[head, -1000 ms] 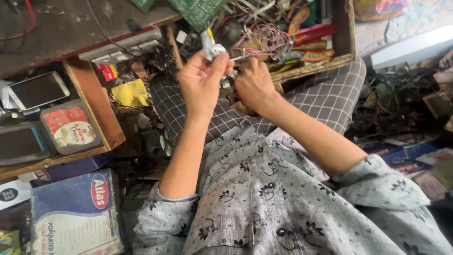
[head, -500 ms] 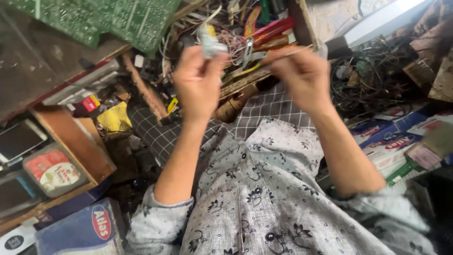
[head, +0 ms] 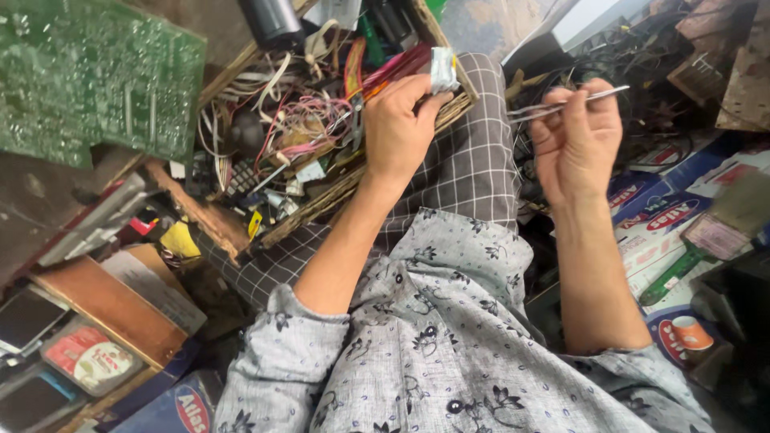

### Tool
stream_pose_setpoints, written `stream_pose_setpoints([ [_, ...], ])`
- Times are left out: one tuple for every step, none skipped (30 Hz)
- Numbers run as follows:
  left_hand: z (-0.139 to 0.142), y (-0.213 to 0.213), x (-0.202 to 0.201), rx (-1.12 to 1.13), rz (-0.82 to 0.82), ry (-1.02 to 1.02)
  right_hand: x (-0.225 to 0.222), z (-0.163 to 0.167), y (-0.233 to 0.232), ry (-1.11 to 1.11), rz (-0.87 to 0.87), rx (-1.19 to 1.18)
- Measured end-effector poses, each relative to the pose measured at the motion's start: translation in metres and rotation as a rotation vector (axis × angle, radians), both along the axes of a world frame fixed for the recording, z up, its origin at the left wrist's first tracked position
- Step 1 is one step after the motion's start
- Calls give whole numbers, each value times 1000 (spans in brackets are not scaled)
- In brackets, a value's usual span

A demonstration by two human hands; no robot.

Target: The person opens a remote control, removes the battery, and uses pliers and a screwdriver to manipulate internal components. They then wrap the remote with tape and place it on the workbench.

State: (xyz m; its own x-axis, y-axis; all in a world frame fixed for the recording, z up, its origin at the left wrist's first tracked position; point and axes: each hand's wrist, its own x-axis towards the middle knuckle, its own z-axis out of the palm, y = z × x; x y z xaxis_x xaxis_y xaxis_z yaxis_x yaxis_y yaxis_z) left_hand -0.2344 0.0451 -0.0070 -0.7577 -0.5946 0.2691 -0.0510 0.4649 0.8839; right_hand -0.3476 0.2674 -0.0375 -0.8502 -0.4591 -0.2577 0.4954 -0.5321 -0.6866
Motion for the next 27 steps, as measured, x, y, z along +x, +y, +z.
stream_pose_setpoints([
  [0,0,1,-8,-25,1,2,0,-5,-8,-3,14],
  [-1,1,2,-21,-35,-16,4,1,-10,-9,-1,28],
  [-1,1,2,-35,-43,-30,5,2,-15,-8,3,41],
  [-2,1,2,-50,-51,-42,6,4,-21,-4,7,53],
  [-2,2,2,-81,-50,-56,8,6,-25,-22,7,41],
  [-3,3,2,-111,-49,-71,10,8,-29,-41,8,28],
  [-4,4,2,-142,-47,-85,12,9,-32,-60,9,17],
  [-5,5,2,-161,-43,-100,13,10,-35,-90,19,3],
  [-6,6,2,-179,-39,-114,14,11,-37,-119,28,-8],
  [-7,7,1,-194,-36,-129,16,12,-38,-148,36,-18],
  [-8,8,1,-211,-39,-130,17,12,-38,-149,25,-26],
  [-8,9,1,-227,-42,-132,18,12,-39,-150,15,-33],
  [-9,9,1,-243,-43,-133,20,11,-40,-150,6,-41],
  [-9,10,1,-267,-48,-141,21,12,-40,-115,-2,-21],
  [-9,9,0,-292,-53,-148,22,12,-40,-79,-10,-3],
  [-9,9,0,-317,-57,-154,23,12,-41,-43,-17,16],
  [-9,8,-1,-345,-64,-153,23,13,-42,14,-20,65],
  [-8,8,-1,-373,-70,-152,24,13,-43,70,-23,115],
  [-8,7,-2,-401,-75,-151,25,14,-44,126,-24,165],
  [-7,6,-2,-424,-83,-151,25,15,-46,148,-29,190],
  [-7,5,-3,-447,-90,-151,26,16,-48,170,-34,214],
  [-6,4,-3,-473,-96,-150,26,16,-50,194,-38,237],
  [-6,3,-3,-469,-103,-148,27,16,-52,226,-31,228],
  [-6,3,-3,-465,-111,-147,27,16,-54,257,-24,219],
  [-6,2,-3,-460,-118,-147,28,16,-56,286,-16,210],
  [-6,2,-4,-459,-118,-141,29,15,-57,318,-17,223],
  [-7,2,-4,-458,-119,-132,30,14,-58,353,-20,236],
])
